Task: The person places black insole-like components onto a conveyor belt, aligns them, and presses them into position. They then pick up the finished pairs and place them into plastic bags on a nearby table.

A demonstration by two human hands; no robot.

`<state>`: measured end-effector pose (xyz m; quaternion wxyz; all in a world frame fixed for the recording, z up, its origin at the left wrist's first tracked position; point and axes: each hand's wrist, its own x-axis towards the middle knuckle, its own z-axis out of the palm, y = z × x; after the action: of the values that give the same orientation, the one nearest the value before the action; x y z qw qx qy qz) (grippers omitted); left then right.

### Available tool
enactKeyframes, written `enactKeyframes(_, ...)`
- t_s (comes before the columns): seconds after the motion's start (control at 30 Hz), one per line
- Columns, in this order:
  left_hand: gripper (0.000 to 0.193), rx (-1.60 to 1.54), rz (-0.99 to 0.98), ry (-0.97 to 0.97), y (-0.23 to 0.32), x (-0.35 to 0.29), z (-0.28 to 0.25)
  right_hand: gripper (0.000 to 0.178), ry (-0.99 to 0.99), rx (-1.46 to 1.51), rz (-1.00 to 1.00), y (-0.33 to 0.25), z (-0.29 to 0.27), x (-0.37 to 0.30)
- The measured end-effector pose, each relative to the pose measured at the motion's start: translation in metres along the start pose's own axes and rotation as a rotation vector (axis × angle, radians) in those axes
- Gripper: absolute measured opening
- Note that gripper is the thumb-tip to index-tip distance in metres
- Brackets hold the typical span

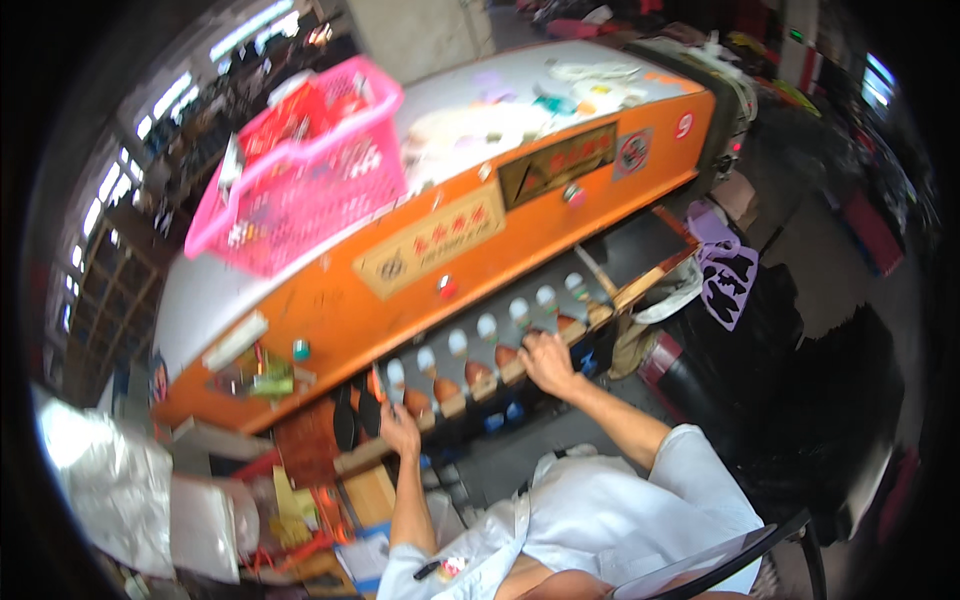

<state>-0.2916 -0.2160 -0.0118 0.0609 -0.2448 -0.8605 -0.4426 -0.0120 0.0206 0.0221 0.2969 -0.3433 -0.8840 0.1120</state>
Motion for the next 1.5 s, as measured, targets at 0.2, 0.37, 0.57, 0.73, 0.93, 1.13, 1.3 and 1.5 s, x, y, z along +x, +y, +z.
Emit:
enactKeyframes(0.2, 0.035, -0.044, -0.159, -0.049, 0.006, -0.067, -0.027, 0.017, -0.046, 0.036, 0.1, -0.01, -0.02, -0.043)
enactKeyframes(0.37, 0.044, -0.137, 0.051, 0.011, 0.046, -0.072, -0.039, 0.043, 0.063, 0.243, 0.033, -0.072, 0.007, -0.005)
enactKeyframes(0.57, 0.056, -0.218, 0.041, -0.362, 0.075, -0.035, 0.008, 0.074, -0.24, 0.284, 0.008, -0.165, 0.088, 0.023)
enactKeyframes(0.73, 0.056, -0.022, 0.167, -0.391, 0.063, -0.077, 0.0, 0.063, -0.472, 1.066, 0.616, -0.116, 0.047, 0.014)
enactKeyframes(0.93, 0.053, 0.075, 0.123, -0.403, 0.071, -0.078, -0.005, 0.063, -0.259, 0.518, 0.164, -0.1, 0.015, 0.008)
enactKeyframes(1.13, 0.029, -0.075, 0.015, -0.259, 0.073, -0.105, -0.032, 0.063, -0.14, 0.308, 0.064, -0.115, 0.059, -0.011)
enactKeyframes(1.3, 0.016, -0.216, 0.102, -0.268, 0.077, -0.163, -0.042, 0.062, -0.09, 0.293, 0.018, -0.103, 0.079, 0.018)
enactKeyframes(1.5, 0.012, -0.118, 0.093, -0.172, 0.071, -0.14, 0.009, 0.053, -0.072, 0.418, 0.112, -0.056, 0.047, 0.078)
